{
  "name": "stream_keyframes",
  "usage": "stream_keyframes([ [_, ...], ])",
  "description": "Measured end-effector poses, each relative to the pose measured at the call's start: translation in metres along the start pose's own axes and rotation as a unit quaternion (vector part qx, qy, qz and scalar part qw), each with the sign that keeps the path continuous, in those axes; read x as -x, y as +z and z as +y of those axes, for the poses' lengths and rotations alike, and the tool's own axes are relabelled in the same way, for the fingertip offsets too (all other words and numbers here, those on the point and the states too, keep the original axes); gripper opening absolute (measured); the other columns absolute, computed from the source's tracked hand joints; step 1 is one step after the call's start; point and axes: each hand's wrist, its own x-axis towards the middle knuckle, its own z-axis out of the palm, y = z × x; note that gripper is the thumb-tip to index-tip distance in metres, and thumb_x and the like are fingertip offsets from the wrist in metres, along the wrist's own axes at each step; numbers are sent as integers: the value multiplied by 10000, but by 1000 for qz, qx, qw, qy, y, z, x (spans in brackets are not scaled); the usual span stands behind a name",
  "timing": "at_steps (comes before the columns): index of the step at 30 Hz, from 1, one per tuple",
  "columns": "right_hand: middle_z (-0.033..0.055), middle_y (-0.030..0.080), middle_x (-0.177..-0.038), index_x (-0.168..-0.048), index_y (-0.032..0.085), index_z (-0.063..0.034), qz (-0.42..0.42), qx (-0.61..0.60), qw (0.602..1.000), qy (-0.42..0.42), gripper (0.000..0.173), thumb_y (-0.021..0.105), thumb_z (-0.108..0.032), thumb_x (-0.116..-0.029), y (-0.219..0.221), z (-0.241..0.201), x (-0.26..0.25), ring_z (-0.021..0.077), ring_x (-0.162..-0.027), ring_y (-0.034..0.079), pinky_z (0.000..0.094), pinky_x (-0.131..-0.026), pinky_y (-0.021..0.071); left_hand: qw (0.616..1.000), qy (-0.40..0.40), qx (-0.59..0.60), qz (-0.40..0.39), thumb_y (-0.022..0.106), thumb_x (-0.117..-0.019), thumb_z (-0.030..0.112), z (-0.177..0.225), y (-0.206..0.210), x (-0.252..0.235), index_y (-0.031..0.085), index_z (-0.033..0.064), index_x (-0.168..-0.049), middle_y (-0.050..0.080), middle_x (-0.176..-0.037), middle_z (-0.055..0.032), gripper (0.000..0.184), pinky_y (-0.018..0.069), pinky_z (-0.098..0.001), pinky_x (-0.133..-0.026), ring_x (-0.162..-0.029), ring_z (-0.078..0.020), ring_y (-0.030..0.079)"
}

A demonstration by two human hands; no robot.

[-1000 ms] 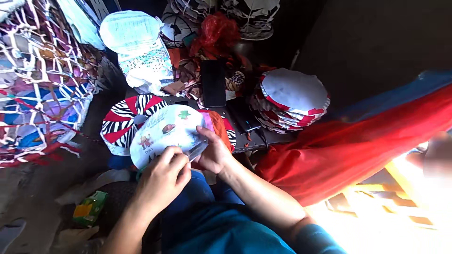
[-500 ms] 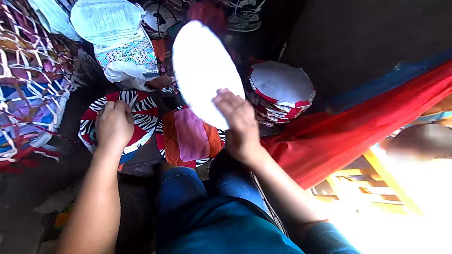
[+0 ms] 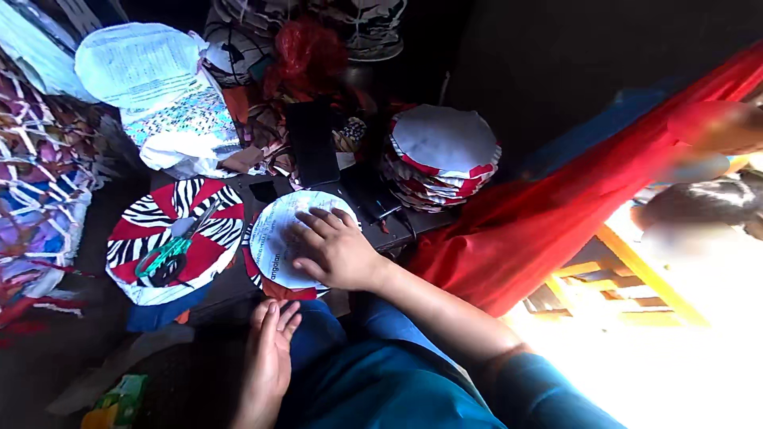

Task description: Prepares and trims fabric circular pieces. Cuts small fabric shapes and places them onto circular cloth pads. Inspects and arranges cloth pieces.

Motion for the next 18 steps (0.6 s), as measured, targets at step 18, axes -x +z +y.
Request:
stream_keyframes([
  [18, 120, 326, -1658, -1591, 399, -178, -144, -195, 966, 88, 572, 328, -461, -1098, -7, -10, 7, 376, -1560, 186, 683, -1211, 14, 976, 67, 171, -118, 69, -1018, 672, -1, 35, 17, 412, 68, -1354, 674, -1143, 8, 772, 549, -344, -936, -1072, -116, 664],
])
